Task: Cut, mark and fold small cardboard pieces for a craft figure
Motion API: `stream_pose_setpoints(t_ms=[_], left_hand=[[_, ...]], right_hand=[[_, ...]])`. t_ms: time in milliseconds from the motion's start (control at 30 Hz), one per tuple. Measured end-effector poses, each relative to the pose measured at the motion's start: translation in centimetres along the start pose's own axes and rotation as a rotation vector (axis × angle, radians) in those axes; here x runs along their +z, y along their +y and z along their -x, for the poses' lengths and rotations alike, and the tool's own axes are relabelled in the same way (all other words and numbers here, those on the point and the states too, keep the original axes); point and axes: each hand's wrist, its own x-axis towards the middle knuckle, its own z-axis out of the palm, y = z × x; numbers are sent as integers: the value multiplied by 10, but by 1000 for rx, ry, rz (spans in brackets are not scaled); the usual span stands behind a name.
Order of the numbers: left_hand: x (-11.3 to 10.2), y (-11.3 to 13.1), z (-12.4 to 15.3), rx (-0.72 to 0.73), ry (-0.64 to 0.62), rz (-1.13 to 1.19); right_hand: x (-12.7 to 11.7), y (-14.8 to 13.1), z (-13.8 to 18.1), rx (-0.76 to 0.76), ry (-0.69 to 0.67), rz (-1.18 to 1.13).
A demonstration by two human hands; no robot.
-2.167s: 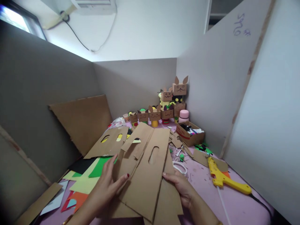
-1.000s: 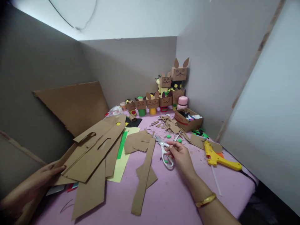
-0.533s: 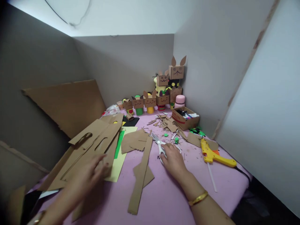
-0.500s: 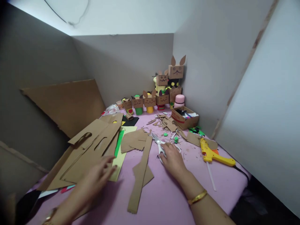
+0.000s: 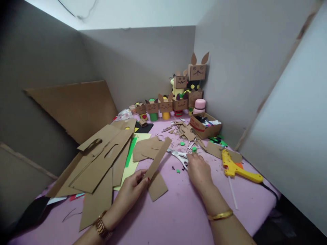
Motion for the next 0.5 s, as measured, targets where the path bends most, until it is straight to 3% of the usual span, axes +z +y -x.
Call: stream_pose_setpoints(t_ms=[233,300,367,433,500], left_hand=[[-16,11,13,27,70,113],[-25,12,15,34,72,70],[-34,12,17,71,29,9],[-39,11,19,96,-22,-48],[-40,8,23,78,-60,-66]], right_hand=[[-1,11,2,41,80,-24],[-3,8,3,49,150,-136],[-5,0,7,42,157,-550],[-7,-10,10,39,14,-1144],[-9,-18,13,89,-173,-1543]])
